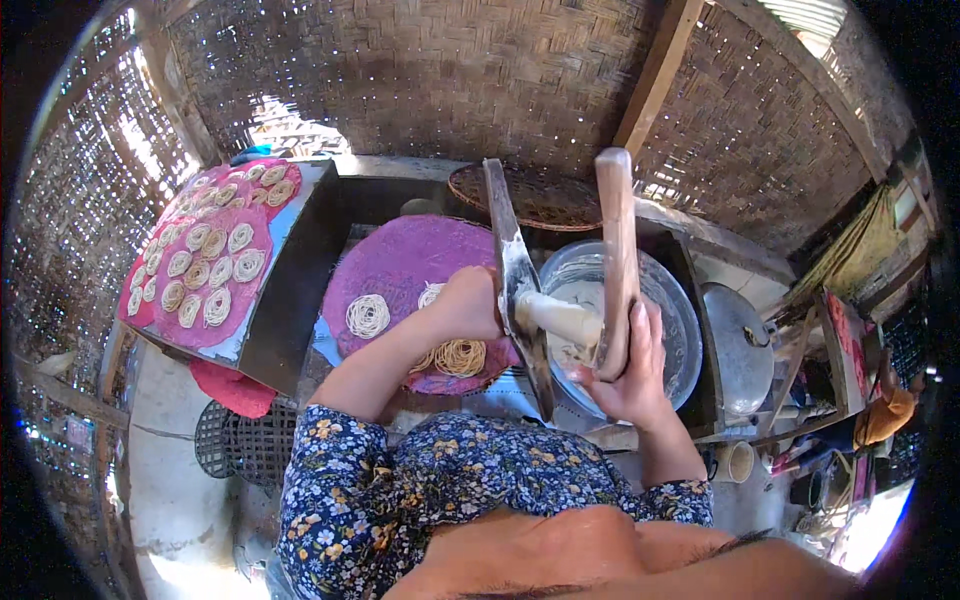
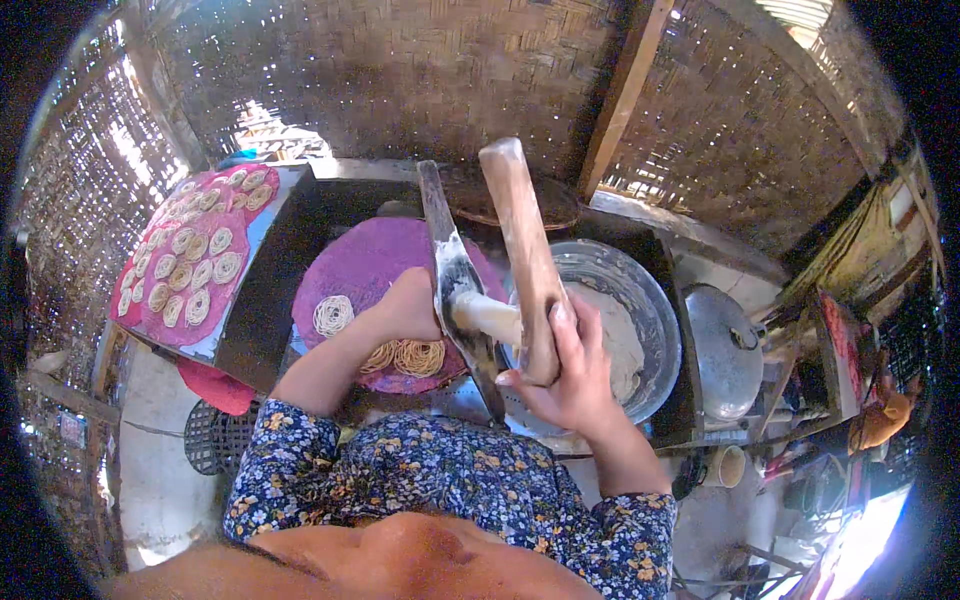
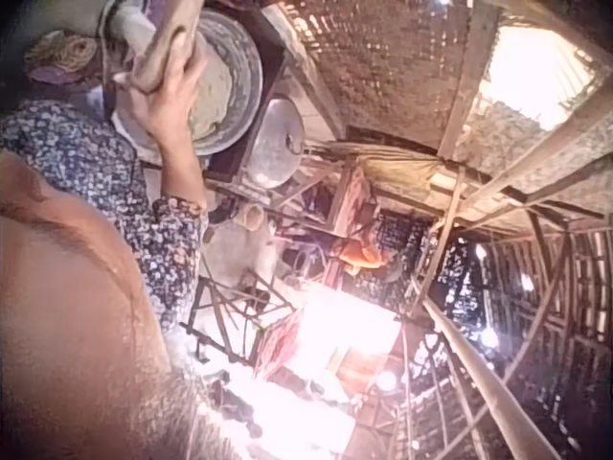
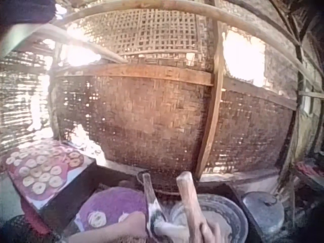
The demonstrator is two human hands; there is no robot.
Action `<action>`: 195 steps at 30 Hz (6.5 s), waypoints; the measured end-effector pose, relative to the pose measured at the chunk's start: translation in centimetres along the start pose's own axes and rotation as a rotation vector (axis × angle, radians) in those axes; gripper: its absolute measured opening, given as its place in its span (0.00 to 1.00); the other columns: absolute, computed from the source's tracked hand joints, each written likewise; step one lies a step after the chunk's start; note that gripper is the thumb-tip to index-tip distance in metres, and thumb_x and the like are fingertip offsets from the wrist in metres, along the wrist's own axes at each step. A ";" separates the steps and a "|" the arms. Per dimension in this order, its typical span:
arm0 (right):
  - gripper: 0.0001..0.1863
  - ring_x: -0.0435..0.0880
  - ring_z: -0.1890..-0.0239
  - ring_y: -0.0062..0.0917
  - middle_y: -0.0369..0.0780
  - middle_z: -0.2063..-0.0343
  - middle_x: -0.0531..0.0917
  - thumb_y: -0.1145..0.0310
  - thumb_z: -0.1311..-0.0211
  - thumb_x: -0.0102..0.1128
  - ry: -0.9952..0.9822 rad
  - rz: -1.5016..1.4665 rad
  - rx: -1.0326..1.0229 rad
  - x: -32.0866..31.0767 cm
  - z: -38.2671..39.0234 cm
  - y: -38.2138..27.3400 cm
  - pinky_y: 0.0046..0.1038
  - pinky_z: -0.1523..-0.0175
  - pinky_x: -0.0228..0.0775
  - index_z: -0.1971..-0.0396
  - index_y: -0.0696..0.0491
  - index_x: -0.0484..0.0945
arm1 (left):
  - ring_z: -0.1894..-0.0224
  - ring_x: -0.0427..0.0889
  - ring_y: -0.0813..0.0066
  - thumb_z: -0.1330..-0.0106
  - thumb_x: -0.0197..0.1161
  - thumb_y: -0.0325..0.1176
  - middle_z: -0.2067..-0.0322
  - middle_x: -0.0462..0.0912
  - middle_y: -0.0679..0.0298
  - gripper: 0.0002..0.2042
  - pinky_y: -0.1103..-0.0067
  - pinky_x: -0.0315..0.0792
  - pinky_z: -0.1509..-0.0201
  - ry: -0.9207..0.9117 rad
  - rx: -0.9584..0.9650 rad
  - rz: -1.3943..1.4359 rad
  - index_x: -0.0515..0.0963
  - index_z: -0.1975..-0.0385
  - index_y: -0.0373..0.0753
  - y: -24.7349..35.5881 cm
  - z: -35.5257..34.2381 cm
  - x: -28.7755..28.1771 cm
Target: The person uses a manual piping tool to extrude spirals of dough onto a cloth-covered board and uses a spoon to refill the tool from a large bowl of batter.
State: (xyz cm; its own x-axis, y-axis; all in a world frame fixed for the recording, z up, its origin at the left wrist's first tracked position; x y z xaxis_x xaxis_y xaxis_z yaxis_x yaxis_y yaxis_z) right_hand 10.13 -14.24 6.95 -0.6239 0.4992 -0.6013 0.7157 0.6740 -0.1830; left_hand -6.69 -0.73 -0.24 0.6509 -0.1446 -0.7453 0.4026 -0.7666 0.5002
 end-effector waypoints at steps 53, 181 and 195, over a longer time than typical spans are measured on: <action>0.52 0.68 0.48 0.35 0.44 0.50 0.70 0.50 0.75 0.66 -0.805 -1.092 1.494 3.0 6.8 9.4 0.34 0.44 0.56 0.45 0.61 0.59 | 0.54 0.73 0.49 0.42 0.52 0.55 0.62 0.77 0.53 0.18 0.57 0.66 0.50 0.229 0.201 2.300 0.74 0.66 0.45 -11.1 -5.9 -1.4; 0.38 0.78 0.71 0.27 0.44 0.71 0.79 0.51 0.72 0.60 -0.308 -1.040 1.241 2.9 8.2 6.2 0.26 0.66 0.70 0.62 0.66 0.70 | 0.49 0.68 0.65 0.39 0.49 0.54 0.49 0.67 0.58 0.30 0.70 0.61 0.43 0.539 -1.056 1.175 0.56 0.42 0.41 -22.5 14.2 -6.4; 0.43 0.76 0.64 0.34 0.46 0.63 0.76 0.59 0.72 0.65 -0.593 -1.440 1.108 5.8 4.2 2.3 0.30 0.57 0.67 0.50 0.65 0.62 | 0.42 0.61 0.53 0.47 0.28 0.70 0.45 0.60 0.49 0.45 0.60 0.54 0.39 0.073 0.071 1.902 0.45 0.39 0.36 -1.5 -2.2 -10.0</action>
State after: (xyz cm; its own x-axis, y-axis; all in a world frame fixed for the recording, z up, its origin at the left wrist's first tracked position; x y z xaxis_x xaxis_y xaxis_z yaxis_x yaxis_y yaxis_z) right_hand 9.51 -12.04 -0.19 -0.8426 -0.4250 0.3307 -0.1711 -0.3711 -0.9127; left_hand -12.37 3.29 7.44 0.1599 -0.6859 0.7099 -0.7993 0.3320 0.5009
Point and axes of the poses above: each hand's wrist, its own z-axis away from the middle knuckle, its own x-axis out of the palm, y = z × x, the point moved 4 cm from there along -z, towards the middle knuckle
